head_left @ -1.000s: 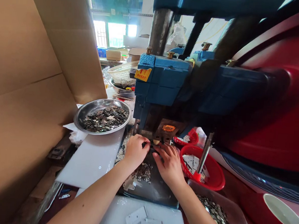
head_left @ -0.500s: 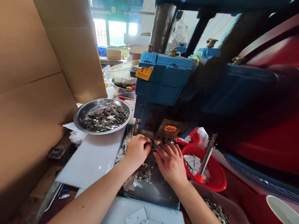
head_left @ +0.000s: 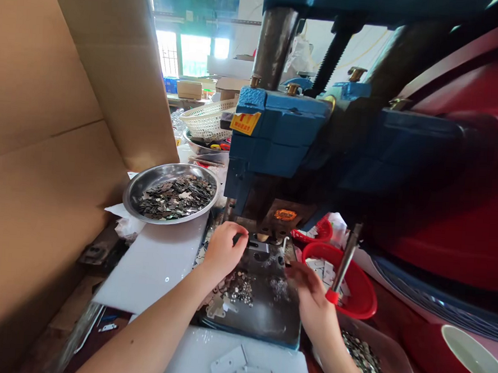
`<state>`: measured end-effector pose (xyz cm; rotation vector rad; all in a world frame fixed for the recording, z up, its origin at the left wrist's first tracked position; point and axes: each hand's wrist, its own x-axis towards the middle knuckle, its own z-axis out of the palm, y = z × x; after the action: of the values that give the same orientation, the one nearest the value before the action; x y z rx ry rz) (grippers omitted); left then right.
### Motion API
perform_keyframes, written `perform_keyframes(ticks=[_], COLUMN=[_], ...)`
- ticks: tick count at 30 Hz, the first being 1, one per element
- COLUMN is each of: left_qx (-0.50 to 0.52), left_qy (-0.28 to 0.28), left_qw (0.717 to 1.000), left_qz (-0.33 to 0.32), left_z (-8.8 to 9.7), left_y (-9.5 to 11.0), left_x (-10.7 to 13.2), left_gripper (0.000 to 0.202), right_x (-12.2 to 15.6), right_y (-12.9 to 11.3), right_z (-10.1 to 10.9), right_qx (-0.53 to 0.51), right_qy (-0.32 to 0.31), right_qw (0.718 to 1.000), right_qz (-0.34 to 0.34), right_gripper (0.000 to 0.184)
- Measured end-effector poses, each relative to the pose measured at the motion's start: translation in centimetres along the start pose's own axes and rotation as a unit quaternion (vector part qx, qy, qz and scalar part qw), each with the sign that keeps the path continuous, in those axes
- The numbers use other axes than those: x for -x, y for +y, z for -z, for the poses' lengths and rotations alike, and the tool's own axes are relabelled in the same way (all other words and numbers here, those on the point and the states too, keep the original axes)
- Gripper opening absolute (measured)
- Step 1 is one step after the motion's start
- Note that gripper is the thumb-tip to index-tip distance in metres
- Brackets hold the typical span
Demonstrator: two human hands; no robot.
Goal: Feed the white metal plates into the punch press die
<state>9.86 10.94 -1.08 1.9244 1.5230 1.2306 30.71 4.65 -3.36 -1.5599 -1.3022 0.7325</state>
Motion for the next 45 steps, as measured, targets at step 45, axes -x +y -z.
perform_keyframes(ticks=[45], left_qx=[0.076], left_qy=[-0.285], left_qw=[0.938], left_qz=[0.182], left_z=[5.7], left_y=[1.9], left_x=[9.6], left_gripper=[0.017], right_x=[3.1], right_y=[-0.2], right_z=[-0.3], right_qx=[0.196], right_qy=[-0.178], right_qw=[0.949], right_qz=[0.171], right_gripper=[0.017])
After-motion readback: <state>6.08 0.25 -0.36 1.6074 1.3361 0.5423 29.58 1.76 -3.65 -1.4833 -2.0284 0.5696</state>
